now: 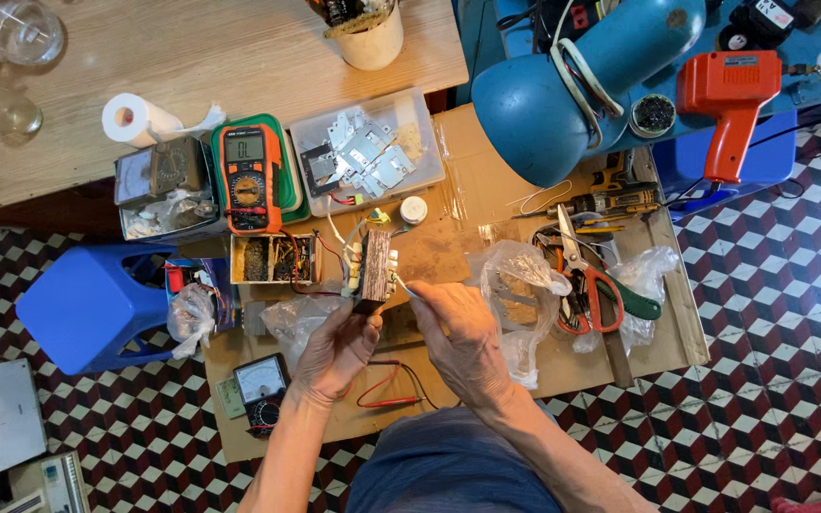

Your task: The person assembles a small electromechanical device by inserting metal laminations into a core with copper windings. They repeatedly pick up laminations from a plastic bag and a container, align them with the core, and press them into place. The person also uses a multimeter to check connections and adjusts wires on the device.

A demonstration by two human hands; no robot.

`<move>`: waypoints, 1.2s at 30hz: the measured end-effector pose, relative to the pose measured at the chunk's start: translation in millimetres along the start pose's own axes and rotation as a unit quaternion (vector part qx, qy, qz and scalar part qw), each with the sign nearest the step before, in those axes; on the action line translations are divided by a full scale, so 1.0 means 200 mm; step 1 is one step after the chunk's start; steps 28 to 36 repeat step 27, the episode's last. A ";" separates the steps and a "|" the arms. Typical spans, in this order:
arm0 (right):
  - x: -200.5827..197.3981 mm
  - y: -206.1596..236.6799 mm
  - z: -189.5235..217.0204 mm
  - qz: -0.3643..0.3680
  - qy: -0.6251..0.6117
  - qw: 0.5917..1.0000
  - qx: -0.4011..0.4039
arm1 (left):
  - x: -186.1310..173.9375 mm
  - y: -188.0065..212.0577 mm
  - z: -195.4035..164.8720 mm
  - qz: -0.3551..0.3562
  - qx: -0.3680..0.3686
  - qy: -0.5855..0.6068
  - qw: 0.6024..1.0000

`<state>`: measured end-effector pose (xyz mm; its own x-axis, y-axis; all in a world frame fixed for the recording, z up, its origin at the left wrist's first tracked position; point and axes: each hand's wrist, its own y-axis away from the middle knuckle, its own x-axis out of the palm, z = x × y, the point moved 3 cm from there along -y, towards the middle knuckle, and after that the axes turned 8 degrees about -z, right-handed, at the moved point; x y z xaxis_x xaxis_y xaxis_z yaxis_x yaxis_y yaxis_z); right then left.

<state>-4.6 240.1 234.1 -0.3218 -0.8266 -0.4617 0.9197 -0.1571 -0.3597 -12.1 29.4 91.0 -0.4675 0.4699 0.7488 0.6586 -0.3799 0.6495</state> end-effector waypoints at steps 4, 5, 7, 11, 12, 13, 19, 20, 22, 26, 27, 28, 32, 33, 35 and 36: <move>-0.03 0.00 0.04 -0.003 -0.005 1.000 -0.007 | 0.01 0.01 0.01 0.029 -0.015 0.007 0.999; -0.03 -0.01 0.04 -0.001 -0.004 1.000 -0.001 | 0.01 0.01 0.01 0.036 -0.020 0.007 0.999; -0.03 -0.01 0.04 0.005 -0.002 1.000 0.009 | 0.01 0.01 0.01 0.035 -0.026 0.006 0.999; -0.03 -0.02 0.04 0.000 -0.010 1.000 0.009 | 0.02 0.02 0.01 0.034 -0.022 0.000 0.999; -0.03 -0.02 0.04 0.000 -0.008 1.000 0.010 | 0.03 0.01 0.02 0.036 -0.022 0.001 0.999; -0.03 -0.02 0.04 0.001 -0.007 1.000 0.011 | 0.03 0.01 0.02 0.038 -0.020 0.002 0.999; -0.01 -0.03 0.02 -0.004 -0.018 1.000 0.015 | 0.02 0.00 -0.02 0.027 0.001 -0.026 0.999; 0.00 -0.02 0.02 -0.002 -0.018 1.000 0.019 | 0.02 0.00 -0.03 0.025 0.003 -0.030 0.999; 0.01 -0.01 0.01 0.001 -0.016 1.000 0.027 | 0.01 0.00 -0.03 0.020 0.006 -0.033 0.999; 0.05 0.02 -0.07 -0.002 -0.070 0.991 0.110 | 0.01 0.01 -0.06 -0.014 0.015 -0.057 0.998; 0.06 0.04 -0.10 0.002 -0.089 0.983 0.160 | 0.00 0.01 -0.07 -0.042 0.027 -0.074 0.996; 0.06 0.04 -0.10 0.002 -0.089 0.983 0.160 | 0.00 0.01 -0.07 -0.042 0.027 -0.074 0.996; 0.06 0.04 -0.10 0.002 -0.089 0.983 0.160 | 0.00 0.01 -0.07 -0.042 0.027 -0.074 0.996; 0.06 0.04 -0.10 0.002 -0.089 0.983 0.160 | 0.00 0.01 -0.07 -0.042 0.027 -0.074 0.996; 0.06 0.04 -0.10 0.002 -0.089 0.983 0.160 | 0.00 0.01 -0.07 -0.042 0.027 -0.074 0.996; 0.06 0.04 -0.10 0.002 -0.089 0.983 0.160 | 0.00 0.01 -0.07 -0.042 0.027 -0.074 0.996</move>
